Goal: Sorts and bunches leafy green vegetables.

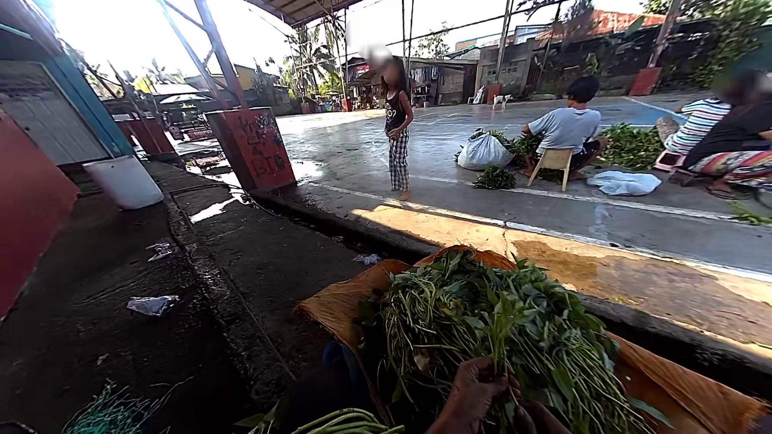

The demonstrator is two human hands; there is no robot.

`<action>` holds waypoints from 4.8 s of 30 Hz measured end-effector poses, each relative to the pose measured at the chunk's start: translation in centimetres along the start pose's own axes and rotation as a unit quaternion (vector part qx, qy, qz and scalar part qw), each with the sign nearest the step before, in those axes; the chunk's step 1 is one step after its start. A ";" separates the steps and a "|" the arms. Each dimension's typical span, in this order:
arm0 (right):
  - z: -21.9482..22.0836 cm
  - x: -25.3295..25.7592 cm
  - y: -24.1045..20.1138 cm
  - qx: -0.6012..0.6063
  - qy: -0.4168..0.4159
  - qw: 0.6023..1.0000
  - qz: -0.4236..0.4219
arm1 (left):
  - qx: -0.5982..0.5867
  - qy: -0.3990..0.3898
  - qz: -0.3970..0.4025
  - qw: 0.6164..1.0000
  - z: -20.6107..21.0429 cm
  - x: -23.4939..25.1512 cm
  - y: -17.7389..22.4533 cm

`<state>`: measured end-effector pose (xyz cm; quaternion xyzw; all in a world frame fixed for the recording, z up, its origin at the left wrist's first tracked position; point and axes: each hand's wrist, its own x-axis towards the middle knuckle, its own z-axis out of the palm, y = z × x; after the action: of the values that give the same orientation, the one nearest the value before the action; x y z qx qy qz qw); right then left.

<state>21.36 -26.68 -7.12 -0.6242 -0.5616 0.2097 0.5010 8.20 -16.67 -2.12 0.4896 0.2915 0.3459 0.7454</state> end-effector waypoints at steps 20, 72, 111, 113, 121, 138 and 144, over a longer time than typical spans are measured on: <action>1.8 0.1 -0.6 -0.177 -0.030 0.983 -0.032 | 0.134 0.088 -0.129 0.979 -1.0 2.8 2.9; -2.8 6.7 7.0 0.041 0.106 0.949 0.293 | -0.102 0.206 -0.001 0.973 -3.0 -1.3 3.6; 1.8 9.3 8.8 -0.299 -0.206 0.917 0.164 | 0.002 0.174 0.042 0.984 -1.4 -1.0 -0.2; 1.0 9.1 7.7 -0.228 -0.141 0.954 0.137 | -0.003 0.180 0.042 0.983 -1.6 -0.9 -0.2; 2.0 4.0 0.0 -0.078 0.124 0.988 -0.039 | -0.010 0.194 0.045 0.980 0.0 0.2 0.0; 4.8 4.1 -2.8 0.154 0.066 0.984 0.067 | 0.075 0.152 0.044 0.985 -1.1 -0.1 -1.0; 6.5 3.9 -1.3 0.185 0.258 0.947 -0.047 | 0.090 0.148 0.026 0.984 -0.7 0.1 -0.7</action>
<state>16.46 -20.70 -7.54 -0.5257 -0.3936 0.1181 0.7448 7.90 -16.39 -3.00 0.5057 0.4161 0.4063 0.6372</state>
